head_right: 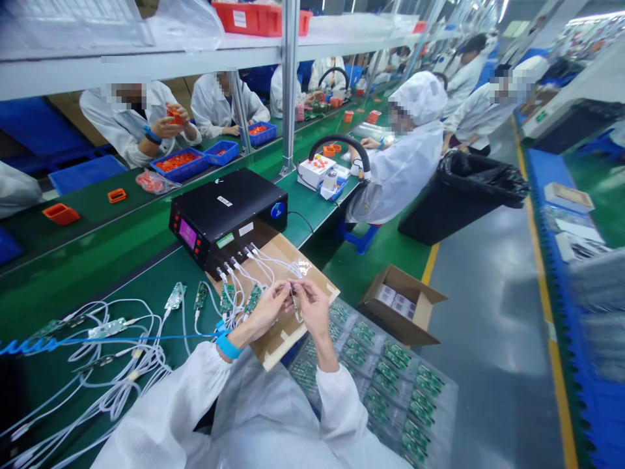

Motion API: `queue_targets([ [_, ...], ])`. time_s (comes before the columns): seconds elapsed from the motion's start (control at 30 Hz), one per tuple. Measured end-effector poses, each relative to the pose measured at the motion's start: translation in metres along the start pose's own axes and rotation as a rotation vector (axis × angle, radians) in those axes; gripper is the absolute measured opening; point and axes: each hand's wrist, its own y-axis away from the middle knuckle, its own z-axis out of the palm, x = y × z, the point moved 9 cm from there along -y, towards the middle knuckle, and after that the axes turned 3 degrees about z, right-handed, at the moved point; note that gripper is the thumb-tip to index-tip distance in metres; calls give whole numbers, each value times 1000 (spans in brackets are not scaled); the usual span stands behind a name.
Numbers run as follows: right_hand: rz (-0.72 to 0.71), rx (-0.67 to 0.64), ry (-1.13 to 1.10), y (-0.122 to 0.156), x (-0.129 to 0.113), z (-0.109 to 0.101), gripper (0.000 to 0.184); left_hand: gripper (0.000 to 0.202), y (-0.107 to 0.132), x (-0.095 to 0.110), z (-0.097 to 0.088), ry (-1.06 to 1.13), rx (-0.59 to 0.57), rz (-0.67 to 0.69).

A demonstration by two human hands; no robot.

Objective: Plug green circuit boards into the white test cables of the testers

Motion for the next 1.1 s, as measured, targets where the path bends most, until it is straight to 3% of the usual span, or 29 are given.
queue_targets([
  [0.2, 23, 2, 13, 1, 6, 0, 35, 64, -1, -2, 1, 87, 25, 10],
  [0.37, 47, -77, 29, -2, 13, 3, 34, 59, -2, -4, -1, 44, -28, -12],
  [0.6, 19, -94, 120, -2, 12, 1, 34, 61, -7, -13, -6, 27, -11, -52],
  [0.9, 40, -44, 81, -5, 12, -16, 37, 62, -3, -7, 0, 6, -8, -63],
  [1.1, -32, -67, 290, -17, 6, -21, 42, 62, -6, -11, -5, 48, 5, -66],
])
